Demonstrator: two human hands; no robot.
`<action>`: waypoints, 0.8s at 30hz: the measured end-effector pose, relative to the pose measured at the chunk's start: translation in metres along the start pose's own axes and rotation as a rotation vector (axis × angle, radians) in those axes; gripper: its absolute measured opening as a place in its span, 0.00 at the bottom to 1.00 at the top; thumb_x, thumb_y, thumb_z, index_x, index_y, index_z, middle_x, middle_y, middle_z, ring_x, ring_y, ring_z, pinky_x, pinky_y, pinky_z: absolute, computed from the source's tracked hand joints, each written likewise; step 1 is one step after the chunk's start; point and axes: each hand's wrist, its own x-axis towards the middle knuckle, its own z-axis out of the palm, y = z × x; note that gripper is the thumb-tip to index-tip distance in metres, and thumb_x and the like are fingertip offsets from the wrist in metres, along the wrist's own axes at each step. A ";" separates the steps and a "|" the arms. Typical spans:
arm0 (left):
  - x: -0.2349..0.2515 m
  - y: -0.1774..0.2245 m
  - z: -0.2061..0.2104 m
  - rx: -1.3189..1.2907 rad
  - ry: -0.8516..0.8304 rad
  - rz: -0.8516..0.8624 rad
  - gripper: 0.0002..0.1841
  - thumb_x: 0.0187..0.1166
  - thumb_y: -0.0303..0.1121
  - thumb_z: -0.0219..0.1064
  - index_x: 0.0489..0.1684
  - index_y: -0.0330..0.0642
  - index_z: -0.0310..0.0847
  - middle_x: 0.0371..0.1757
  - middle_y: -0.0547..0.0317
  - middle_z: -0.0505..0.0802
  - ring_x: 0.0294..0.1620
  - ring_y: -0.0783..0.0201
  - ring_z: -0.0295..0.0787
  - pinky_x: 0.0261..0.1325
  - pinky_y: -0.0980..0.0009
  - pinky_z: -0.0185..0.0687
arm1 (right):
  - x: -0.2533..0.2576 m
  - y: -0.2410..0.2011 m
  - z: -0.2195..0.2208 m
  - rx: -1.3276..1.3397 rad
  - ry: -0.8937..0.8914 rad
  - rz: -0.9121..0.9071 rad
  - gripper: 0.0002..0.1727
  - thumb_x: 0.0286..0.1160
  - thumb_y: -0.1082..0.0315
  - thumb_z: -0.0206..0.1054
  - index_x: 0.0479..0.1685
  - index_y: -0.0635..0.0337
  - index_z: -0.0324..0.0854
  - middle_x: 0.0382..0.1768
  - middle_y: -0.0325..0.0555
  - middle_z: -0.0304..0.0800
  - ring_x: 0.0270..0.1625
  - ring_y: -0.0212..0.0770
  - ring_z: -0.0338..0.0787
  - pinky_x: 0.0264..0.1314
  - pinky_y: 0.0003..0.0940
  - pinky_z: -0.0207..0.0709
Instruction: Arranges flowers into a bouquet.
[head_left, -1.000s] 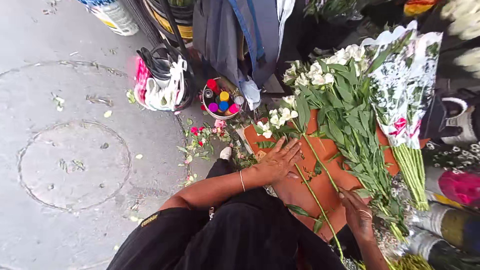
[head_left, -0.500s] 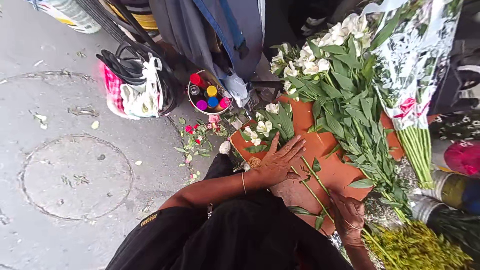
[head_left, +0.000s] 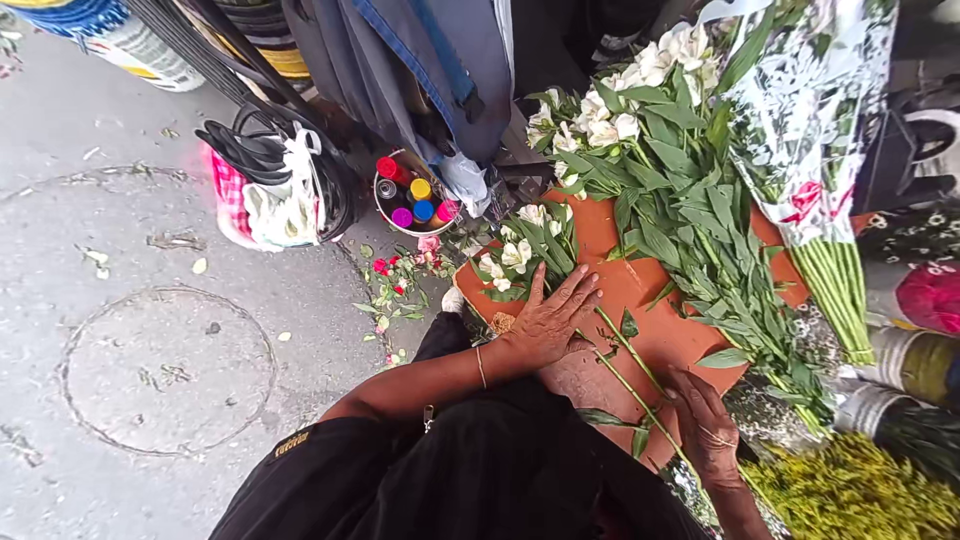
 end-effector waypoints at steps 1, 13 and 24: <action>0.000 0.000 -0.001 0.010 -0.012 -0.001 0.42 0.80 0.68 0.53 0.87 0.46 0.68 0.91 0.54 0.69 0.94 0.47 0.53 0.82 0.20 0.33 | 0.014 -0.004 -0.010 0.041 0.008 0.052 0.22 0.90 0.64 0.55 0.69 0.69 0.83 0.57 0.65 0.91 0.61 0.52 0.92 0.70 0.40 0.80; -0.001 0.004 0.002 0.199 0.050 0.046 0.43 0.78 0.72 0.48 0.85 0.51 0.71 0.89 0.56 0.72 0.91 0.41 0.60 0.77 0.14 0.39 | 0.166 0.020 -0.042 0.056 0.393 0.371 0.30 0.76 0.41 0.69 0.29 0.65 0.87 0.26 0.53 0.89 0.31 0.49 0.87 0.43 0.55 0.76; 0.000 0.008 0.000 0.251 0.068 0.061 0.45 0.75 0.75 0.49 0.83 0.51 0.76 0.87 0.56 0.76 0.90 0.38 0.61 0.75 0.12 0.38 | 0.186 0.062 -0.032 -0.480 0.335 0.132 0.27 0.67 0.83 0.69 0.69 0.58 0.85 0.57 0.69 0.90 0.59 0.75 0.88 0.65 0.76 0.72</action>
